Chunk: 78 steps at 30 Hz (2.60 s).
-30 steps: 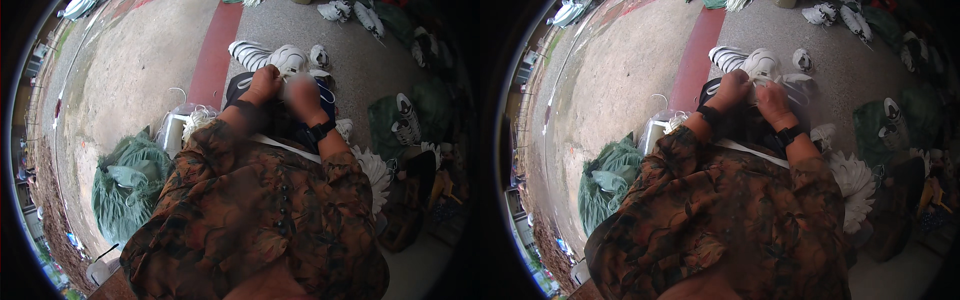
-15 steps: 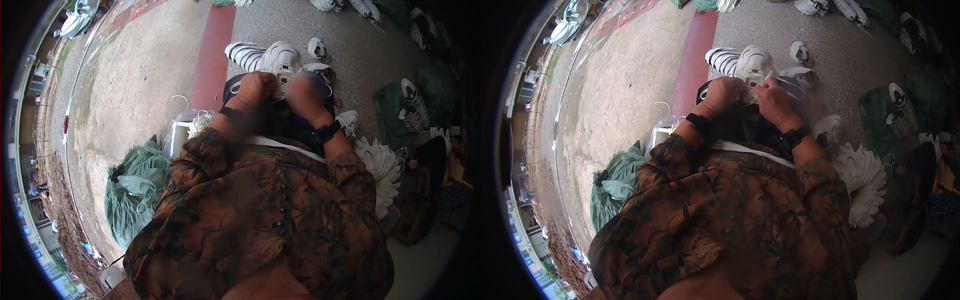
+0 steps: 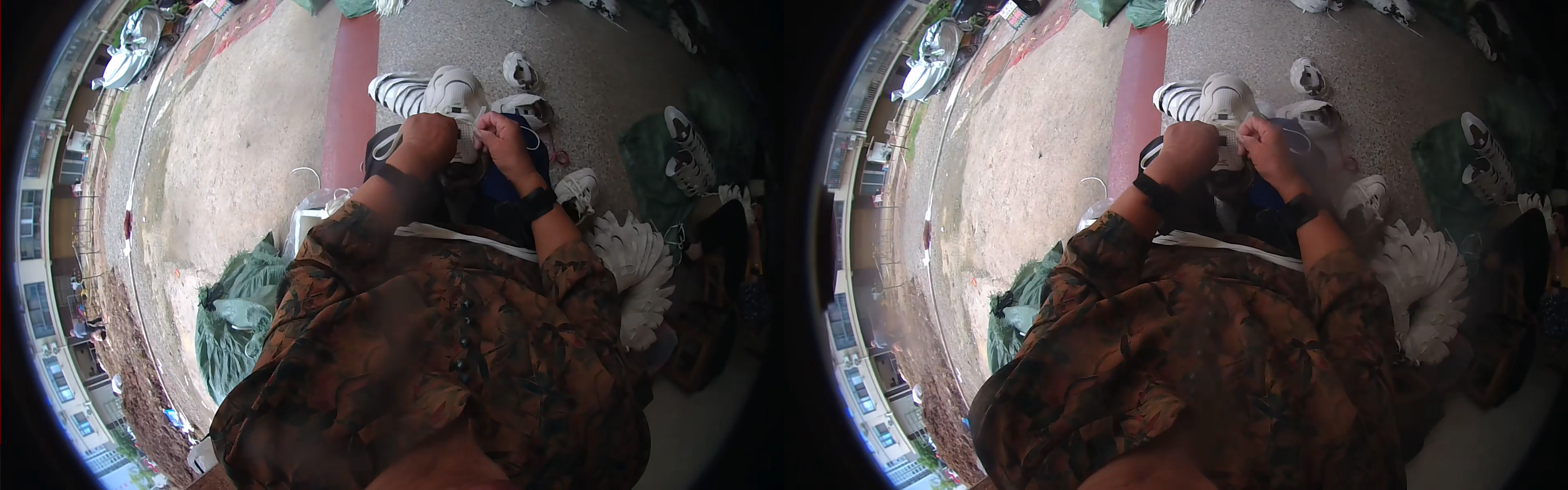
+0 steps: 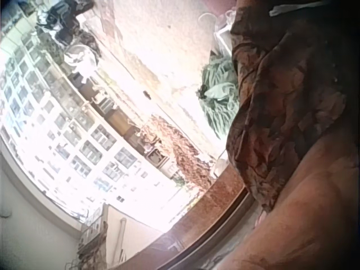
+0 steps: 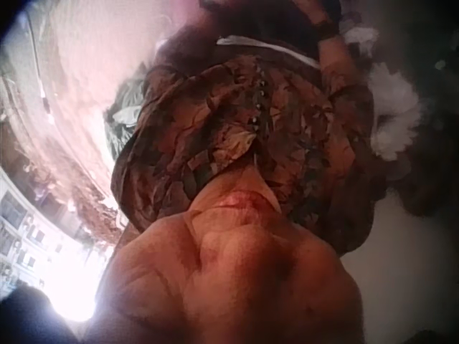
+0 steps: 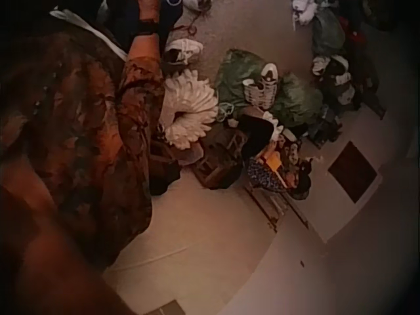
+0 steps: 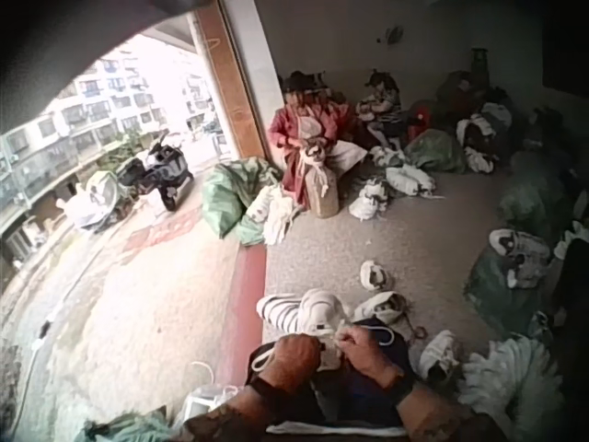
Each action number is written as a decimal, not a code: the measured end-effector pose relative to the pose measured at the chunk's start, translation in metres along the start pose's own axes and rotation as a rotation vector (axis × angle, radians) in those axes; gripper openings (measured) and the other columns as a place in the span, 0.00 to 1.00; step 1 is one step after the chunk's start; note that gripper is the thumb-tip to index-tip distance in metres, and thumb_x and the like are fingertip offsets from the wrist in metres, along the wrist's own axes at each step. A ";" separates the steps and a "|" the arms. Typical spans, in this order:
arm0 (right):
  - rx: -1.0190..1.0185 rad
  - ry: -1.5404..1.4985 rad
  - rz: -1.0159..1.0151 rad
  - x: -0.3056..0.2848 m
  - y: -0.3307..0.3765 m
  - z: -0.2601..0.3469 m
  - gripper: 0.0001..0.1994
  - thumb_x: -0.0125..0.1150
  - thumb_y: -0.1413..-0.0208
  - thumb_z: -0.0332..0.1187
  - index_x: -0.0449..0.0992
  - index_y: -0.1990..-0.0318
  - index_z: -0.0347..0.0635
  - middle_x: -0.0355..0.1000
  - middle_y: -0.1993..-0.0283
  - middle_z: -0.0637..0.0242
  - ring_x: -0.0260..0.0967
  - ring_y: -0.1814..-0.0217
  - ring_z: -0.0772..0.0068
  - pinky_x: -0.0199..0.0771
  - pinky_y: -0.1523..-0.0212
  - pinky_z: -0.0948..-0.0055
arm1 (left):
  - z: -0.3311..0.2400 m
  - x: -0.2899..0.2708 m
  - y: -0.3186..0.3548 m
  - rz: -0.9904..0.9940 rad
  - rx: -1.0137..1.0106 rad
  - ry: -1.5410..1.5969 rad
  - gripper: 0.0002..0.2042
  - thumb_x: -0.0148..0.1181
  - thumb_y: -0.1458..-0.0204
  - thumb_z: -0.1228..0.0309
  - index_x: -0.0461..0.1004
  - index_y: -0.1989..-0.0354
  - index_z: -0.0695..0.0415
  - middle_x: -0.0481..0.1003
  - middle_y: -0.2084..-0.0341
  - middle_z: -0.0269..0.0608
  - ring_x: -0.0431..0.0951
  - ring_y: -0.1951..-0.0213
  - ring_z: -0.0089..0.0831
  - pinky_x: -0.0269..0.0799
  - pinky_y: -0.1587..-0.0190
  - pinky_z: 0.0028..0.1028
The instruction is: The person sits on the ground and threads a white shoelace through the eyelets of a white sneaker. They pull the lace tight and adjust it repeatedly to secure the shoe.
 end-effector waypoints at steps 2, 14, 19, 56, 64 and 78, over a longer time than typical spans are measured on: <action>0.056 -0.199 -0.036 -0.001 0.003 -0.007 0.03 0.52 0.48 0.25 0.71 0.69 0.36 0.70 0.76 0.68 0.66 0.74 0.79 0.64 0.73 0.81 | 0.001 0.003 -0.006 0.013 0.032 0.003 0.08 0.53 0.56 0.67 0.78 0.72 0.55 0.78 0.72 0.43 0.79 0.68 0.36 0.73 0.66 0.34; 0.155 -0.555 -0.029 -0.004 0.006 -0.024 0.04 0.51 0.47 0.26 0.71 0.67 0.34 0.70 0.74 0.65 0.62 0.75 0.81 0.62 0.69 0.82 | 0.018 0.039 -0.022 -0.325 0.246 0.195 0.08 0.53 0.57 0.68 0.76 0.75 0.58 0.76 0.74 0.46 0.77 0.69 0.42 0.73 0.67 0.35; 0.174 -0.544 -0.047 -0.009 0.007 -0.024 0.04 0.51 0.47 0.26 0.71 0.68 0.35 0.69 0.75 0.66 0.63 0.75 0.80 0.61 0.70 0.82 | 0.003 -0.003 -0.007 -0.087 -0.011 0.054 0.08 0.52 0.58 0.70 0.77 0.74 0.58 0.76 0.74 0.47 0.78 0.68 0.41 0.73 0.65 0.34; 0.139 -0.461 -0.022 -0.003 0.004 -0.025 0.03 0.52 0.49 0.26 0.70 0.71 0.37 0.70 0.78 0.66 0.63 0.80 0.81 0.63 0.77 0.83 | 0.013 0.050 -0.016 -0.563 0.283 0.287 0.03 0.53 0.61 0.72 0.73 0.78 0.53 0.71 0.75 0.36 0.71 0.64 0.35 0.70 0.62 0.28; 0.153 -0.477 -0.017 0.001 0.005 -0.026 0.03 0.52 0.48 0.26 0.69 0.69 0.36 0.69 0.78 0.66 0.62 0.79 0.81 0.60 0.76 0.83 | 0.011 0.044 -0.006 -0.523 0.057 0.370 0.03 0.54 0.60 0.71 0.71 0.78 0.55 0.71 0.74 0.40 0.72 0.65 0.38 0.72 0.69 0.33; 0.166 -0.553 -0.063 -0.006 0.004 -0.031 0.01 0.53 0.50 0.25 0.69 0.70 0.38 0.68 0.77 0.66 0.63 0.77 0.77 0.62 0.72 0.81 | -0.009 0.011 0.007 -0.503 0.340 0.310 0.11 0.56 0.64 0.69 0.72 0.68 0.52 0.70 0.74 0.40 0.73 0.66 0.40 0.71 0.64 0.34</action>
Point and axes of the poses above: each hand's wrist, its own y-axis away from the middle knuckle, its own x-axis out of the palm, z = x × y, the point moved 7 cm from there along -y, towards the middle knuckle
